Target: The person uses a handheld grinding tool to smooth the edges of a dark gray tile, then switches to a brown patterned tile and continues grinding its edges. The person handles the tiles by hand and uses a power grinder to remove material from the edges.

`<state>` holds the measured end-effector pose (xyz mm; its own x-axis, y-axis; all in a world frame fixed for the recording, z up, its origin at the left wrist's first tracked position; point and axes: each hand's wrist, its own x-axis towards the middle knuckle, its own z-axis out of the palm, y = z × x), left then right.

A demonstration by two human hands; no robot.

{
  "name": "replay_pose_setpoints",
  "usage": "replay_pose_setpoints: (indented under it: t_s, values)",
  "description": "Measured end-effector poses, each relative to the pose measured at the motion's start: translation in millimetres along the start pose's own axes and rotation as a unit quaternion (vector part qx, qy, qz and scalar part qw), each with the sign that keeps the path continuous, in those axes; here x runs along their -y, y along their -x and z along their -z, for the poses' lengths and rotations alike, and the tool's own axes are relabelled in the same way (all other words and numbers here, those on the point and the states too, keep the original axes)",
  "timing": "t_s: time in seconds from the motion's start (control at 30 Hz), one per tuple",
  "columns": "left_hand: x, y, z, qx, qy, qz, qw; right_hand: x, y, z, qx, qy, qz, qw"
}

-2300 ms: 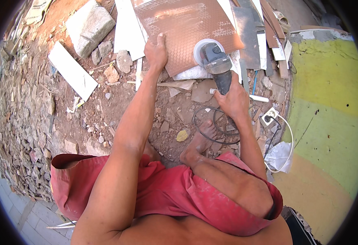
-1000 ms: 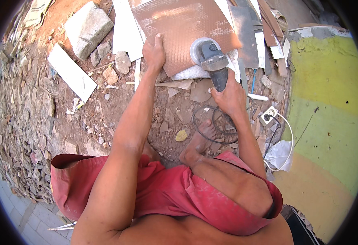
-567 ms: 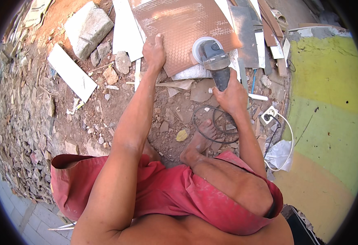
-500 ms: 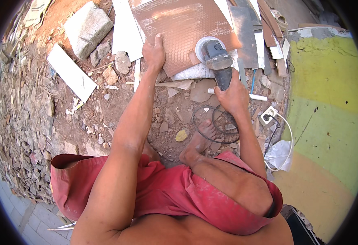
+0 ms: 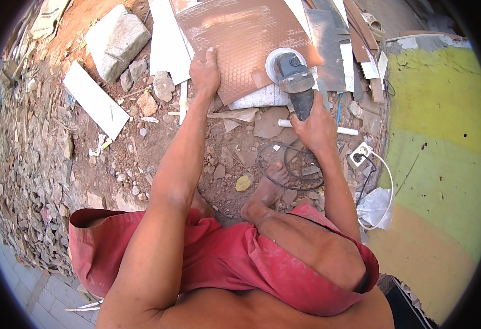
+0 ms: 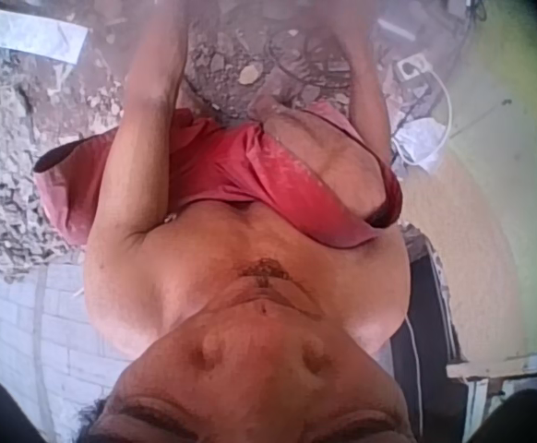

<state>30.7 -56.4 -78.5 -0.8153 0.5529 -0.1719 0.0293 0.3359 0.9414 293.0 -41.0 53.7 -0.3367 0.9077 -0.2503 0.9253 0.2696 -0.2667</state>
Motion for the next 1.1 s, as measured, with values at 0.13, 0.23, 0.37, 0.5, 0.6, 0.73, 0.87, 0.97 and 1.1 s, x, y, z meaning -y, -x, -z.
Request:
replay_pose_setpoints:
  t_s: [0.13, 0.23, 0.37, 0.5, 0.6, 0.73, 0.87, 0.97, 1.1]
  values:
    - [-0.9, 1.6, -2.2, -0.017, 0.003, -0.012, 1.000, 2.2, 3.3, -5.0, 0.011, 0.001, 0.014, 1.000]
    - [-4.4, 4.8, -3.2, -0.027, 0.008, -0.024, 0.999, -0.2, -0.4, -5.7, -0.005, -0.004, 0.012, 1.000]
    - [-0.1, 0.7, 0.0, -0.012, 0.001, -0.019, 1.000, -0.2, -3.6, -5.2, -0.013, -0.003, 0.015, 1.000]
    - [-2.3, 2.8, -2.4, -0.026, 0.007, -0.030, 0.999, 2.5, -0.9, -6.5, 0.001, 0.002, 0.024, 1.000]
    - [-4.7, 3.9, -0.5, -0.016, 0.011, -0.025, 0.999, 6.5, -2.4, -5.4, 0.001, -0.002, 0.021, 1.000]
    - [-6.1, 3.7, -0.4, -0.010, 0.003, -0.006, 1.000, 5.1, -5.8, -5.3, -0.006, -0.007, 0.015, 1.000]
    - [-2.2, 2.8, -2.3, -0.020, 0.017, -0.021, 0.999, 8.0, -3.4, -9.5, 0.016, -0.003, 0.024, 1.000]
    - [-2.1, 2.8, -3.1, -0.023, 0.012, -0.020, 0.999, 7.9, -5.2, -8.9, 0.010, -0.005, 0.015, 1.000]
    - [-7.3, 4.9, 0.7, 0.002, 0.020, -0.015, 1.000, 5.7, -5.8, -6.8, 0.006, -0.017, 0.019, 1.000]
